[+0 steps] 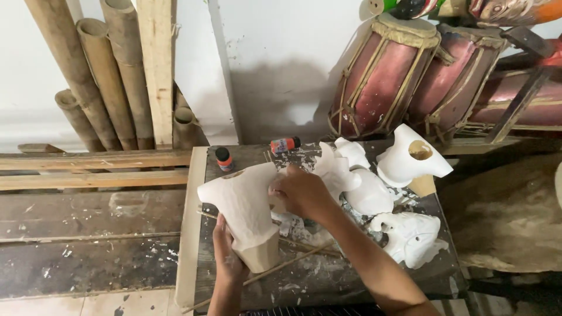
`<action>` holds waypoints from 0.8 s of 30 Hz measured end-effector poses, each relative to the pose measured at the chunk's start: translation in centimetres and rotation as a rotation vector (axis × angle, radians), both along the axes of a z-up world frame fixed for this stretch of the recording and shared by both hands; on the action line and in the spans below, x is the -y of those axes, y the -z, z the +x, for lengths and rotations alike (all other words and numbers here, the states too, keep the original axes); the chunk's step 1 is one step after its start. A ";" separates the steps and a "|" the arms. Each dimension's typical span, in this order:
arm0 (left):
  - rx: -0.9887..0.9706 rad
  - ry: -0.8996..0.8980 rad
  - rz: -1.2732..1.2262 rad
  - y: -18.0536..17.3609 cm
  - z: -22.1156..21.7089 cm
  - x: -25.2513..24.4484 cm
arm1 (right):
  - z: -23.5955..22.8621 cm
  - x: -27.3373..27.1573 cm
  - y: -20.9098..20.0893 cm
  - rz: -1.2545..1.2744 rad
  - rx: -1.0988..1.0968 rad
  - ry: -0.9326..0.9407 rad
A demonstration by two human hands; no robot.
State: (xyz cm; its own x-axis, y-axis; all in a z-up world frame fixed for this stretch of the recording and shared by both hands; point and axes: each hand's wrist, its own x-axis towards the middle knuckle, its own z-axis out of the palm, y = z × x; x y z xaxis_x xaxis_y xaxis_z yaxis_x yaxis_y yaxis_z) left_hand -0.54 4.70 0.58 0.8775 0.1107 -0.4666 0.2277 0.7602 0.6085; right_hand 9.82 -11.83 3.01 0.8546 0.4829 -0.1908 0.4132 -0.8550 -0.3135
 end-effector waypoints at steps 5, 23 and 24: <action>0.162 0.011 0.097 -0.5 0.0 0.0 | 0.6 1.1 3.2 0.049 0.118 0.007; 0.241 0.151 0.126 -1.6 -0.1 1.6 | -6.5 9.7 -2.6 1.117 0.343 0.560; 0.247 0.151 0.127 -0.9 -0.1 2.1 | -6.8 10.6 -2.1 1.120 0.349 0.556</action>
